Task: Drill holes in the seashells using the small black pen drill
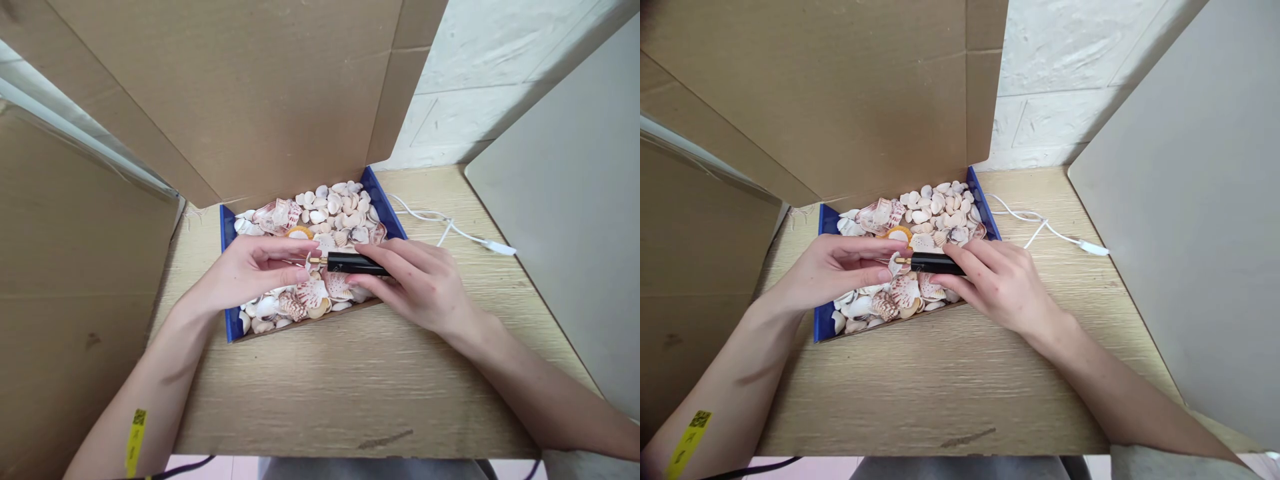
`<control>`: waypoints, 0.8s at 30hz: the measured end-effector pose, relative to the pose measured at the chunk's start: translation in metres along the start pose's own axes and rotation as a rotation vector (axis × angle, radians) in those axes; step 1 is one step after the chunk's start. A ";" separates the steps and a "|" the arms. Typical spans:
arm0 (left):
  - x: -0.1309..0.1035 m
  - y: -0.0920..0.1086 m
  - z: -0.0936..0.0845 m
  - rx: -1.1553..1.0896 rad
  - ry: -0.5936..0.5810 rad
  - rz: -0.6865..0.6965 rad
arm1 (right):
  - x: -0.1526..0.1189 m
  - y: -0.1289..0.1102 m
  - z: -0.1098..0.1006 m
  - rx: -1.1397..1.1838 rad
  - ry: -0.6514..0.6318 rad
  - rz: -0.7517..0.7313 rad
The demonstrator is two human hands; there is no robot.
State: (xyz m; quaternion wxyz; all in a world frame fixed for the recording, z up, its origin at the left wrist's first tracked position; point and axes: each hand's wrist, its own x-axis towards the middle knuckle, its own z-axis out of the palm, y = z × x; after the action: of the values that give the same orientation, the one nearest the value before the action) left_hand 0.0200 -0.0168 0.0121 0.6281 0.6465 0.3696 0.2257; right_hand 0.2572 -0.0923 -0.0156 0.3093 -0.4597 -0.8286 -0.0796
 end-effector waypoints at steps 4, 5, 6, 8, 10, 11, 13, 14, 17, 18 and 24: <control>-0.002 0.001 0.000 -0.018 0.005 -0.070 | -0.001 0.000 0.000 -0.013 0.001 -0.017; -0.002 0.001 0.000 -0.021 0.000 -0.085 | -0.001 0.000 0.000 -0.015 0.002 -0.017; -0.003 0.002 -0.001 -0.015 0.011 -0.079 | -0.001 0.000 0.000 -0.015 0.003 -0.018; -0.003 0.002 -0.001 0.007 0.023 -0.072 | 0.000 0.001 0.000 -0.012 0.006 -0.020; -0.003 0.003 -0.001 0.020 0.024 -0.068 | 0.000 0.001 0.000 -0.008 0.007 -0.022; -0.002 0.003 -0.001 0.019 0.016 -0.070 | 0.000 0.001 0.000 -0.009 0.008 -0.024; -0.001 0.002 -0.001 0.009 -0.005 -0.082 | 0.000 0.001 0.000 -0.015 0.011 -0.030; -0.001 0.002 -0.001 0.004 -0.014 -0.085 | 0.000 0.001 0.000 -0.019 0.013 -0.035; 0.000 0.001 -0.001 -0.003 -0.027 -0.084 | -0.001 0.000 0.000 -0.022 0.019 -0.047; 0.000 0.001 -0.001 -0.001 -0.029 -0.080 | -0.001 0.000 0.000 -0.023 0.019 -0.050; -0.001 0.002 -0.001 0.020 -0.031 -0.040 | -0.001 0.000 -0.001 -0.032 0.018 -0.042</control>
State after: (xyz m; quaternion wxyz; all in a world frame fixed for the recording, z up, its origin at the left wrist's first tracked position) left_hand 0.0189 -0.0168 0.0142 0.6317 0.6485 0.3750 0.1992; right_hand 0.2581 -0.0928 -0.0153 0.3077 -0.4464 -0.8339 -0.1033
